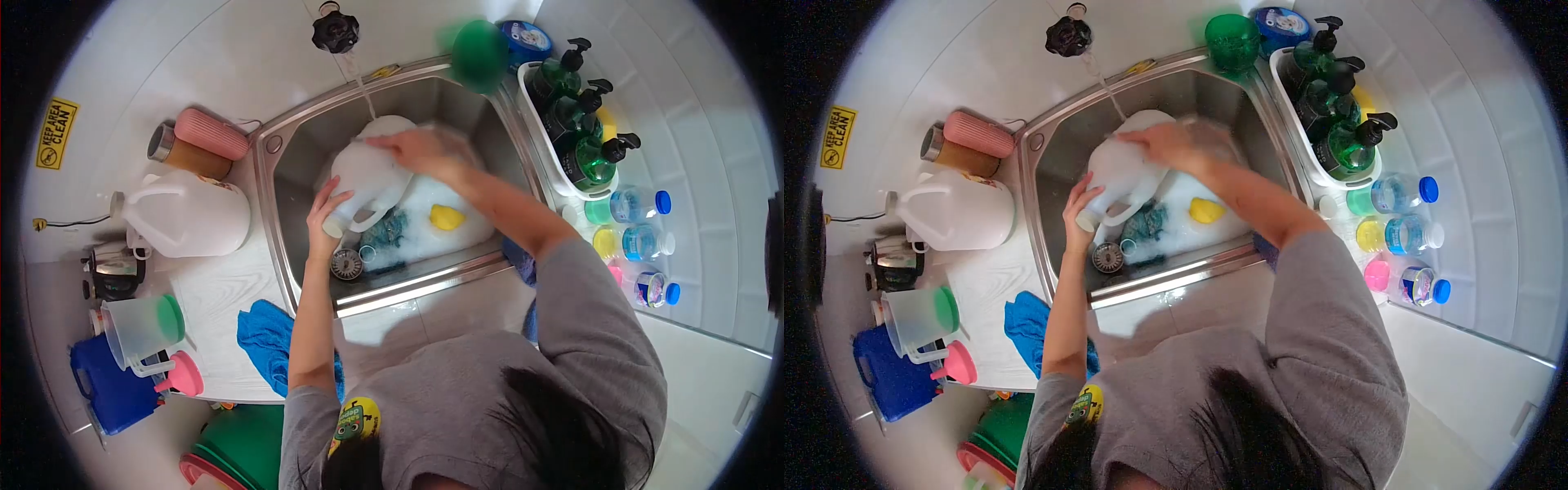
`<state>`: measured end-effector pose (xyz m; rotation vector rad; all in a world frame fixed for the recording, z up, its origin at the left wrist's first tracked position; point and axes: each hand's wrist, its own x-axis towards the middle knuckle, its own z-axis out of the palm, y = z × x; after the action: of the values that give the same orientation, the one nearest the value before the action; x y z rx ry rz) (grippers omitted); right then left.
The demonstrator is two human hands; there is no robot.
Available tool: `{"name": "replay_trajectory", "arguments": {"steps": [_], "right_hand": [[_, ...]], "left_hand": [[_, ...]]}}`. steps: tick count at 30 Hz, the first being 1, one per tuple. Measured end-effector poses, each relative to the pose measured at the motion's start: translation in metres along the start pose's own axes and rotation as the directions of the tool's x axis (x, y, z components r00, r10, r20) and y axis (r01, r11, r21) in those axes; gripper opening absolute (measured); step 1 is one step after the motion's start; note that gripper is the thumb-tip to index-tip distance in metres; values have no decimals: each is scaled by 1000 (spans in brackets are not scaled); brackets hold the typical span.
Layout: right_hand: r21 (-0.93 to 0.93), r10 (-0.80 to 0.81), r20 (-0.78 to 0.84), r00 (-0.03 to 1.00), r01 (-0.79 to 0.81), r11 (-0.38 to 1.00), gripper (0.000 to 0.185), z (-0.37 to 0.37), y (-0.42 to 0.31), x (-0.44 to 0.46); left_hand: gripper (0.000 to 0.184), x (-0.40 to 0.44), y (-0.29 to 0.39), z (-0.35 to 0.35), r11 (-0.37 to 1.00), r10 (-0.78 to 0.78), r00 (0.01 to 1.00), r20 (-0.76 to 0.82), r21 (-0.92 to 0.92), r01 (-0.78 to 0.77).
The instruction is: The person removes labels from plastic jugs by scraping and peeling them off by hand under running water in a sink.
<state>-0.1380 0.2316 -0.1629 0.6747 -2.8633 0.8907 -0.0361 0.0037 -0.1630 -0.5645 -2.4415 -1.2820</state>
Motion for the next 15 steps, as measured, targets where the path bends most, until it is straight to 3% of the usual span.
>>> {"name": "replay_trajectory", "arguments": {"steps": [2, 6, 12, 15], "right_hand": [[34, -28, -28, 999, 29, 999, 40, 9, -12, -8], [-81, 129, -355, 926, -167, 983, 41, 40, -6, -8], [-260, 274, -124, 954, -298, 919, 46, 35, -1, -17], [-152, 159, -274, 948, -206, 967, 46, 61, -20, -23]], "left_hand": [[32, -5, -2, 0, 1000, -19, 999, -32, -20, 18], [40, -2, -1, 2, 997, -53, 990, -128, -55, 46], [45, -10, -14, -2, 968, -217, 940, -263, -182, 173], [45, -11, -25, -3, 710, -621, 739, -261, -587, 390]]}}
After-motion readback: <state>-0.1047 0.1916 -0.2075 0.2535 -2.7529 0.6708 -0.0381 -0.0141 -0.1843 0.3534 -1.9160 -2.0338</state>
